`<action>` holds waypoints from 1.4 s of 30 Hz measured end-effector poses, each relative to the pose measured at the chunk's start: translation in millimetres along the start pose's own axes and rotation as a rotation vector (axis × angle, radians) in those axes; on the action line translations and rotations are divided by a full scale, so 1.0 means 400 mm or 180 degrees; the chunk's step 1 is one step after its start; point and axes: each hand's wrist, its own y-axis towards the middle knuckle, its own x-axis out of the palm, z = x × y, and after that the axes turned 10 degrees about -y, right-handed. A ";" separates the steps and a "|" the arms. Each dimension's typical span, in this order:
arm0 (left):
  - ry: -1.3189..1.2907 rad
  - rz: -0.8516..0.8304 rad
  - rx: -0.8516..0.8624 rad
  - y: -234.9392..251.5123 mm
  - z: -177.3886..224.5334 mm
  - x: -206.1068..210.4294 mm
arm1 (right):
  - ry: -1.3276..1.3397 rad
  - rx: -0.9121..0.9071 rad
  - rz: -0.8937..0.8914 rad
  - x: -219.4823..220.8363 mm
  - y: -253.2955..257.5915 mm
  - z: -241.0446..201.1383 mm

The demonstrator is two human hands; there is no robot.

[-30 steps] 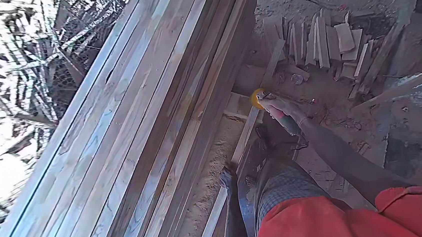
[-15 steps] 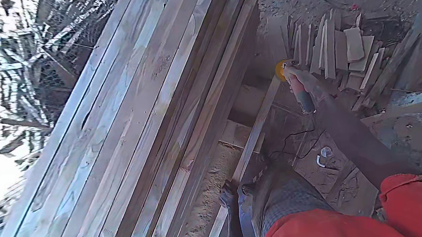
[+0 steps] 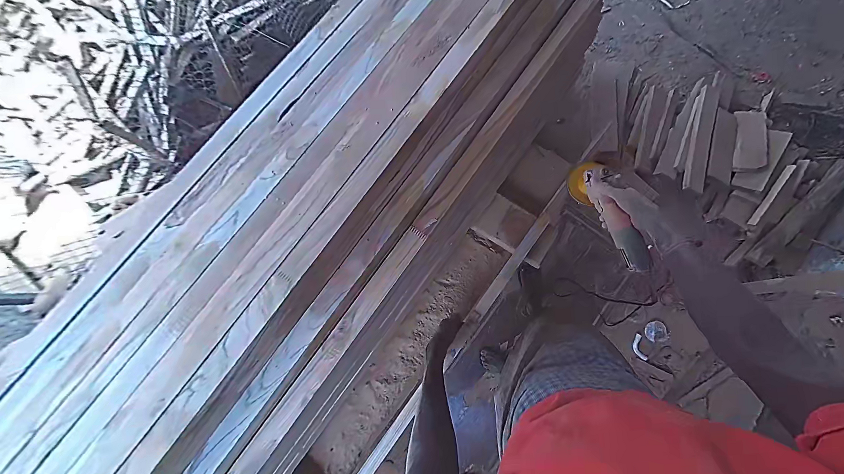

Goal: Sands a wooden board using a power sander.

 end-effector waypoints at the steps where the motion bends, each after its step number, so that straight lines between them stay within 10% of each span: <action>1: 0.0260 0.0155 0.0007 -0.012 -0.029 -0.003 | -0.0213 -0.0058 -0.0212 0.056 -0.037 0.002; 7: 0.1266 0.0878 -0.0405 -0.176 -0.229 -0.042 | -0.1042 -0.0479 -0.1539 0.459 -0.204 0.048; 13: 0.0987 0.1736 -0.0700 -0.235 -0.313 -0.016 | -0.2335 -0.1084 -0.1777 0.639 -0.334 0.022; 29: 0.1299 0.2290 -0.0832 -0.211 -0.341 0.009 | 0.0097 0.0133 -0.0361 0.023 0.205 -0.096; 33: 0.0825 0.1904 -0.1068 -0.304 -0.123 0.015 | 0.0232 0.0262 0.0069 -0.141 0.354 -0.144; 37: 0.1196 0.2166 -0.0792 -0.215 -0.273 0.015 | 0.0156 0.0261 0.0322 -0.217 0.419 -0.159; 42: 0.0903 0.1812 -0.0864 -0.101 0.047 0.119 | -0.0219 0.0229 -0.0263 -0.127 0.363 -0.129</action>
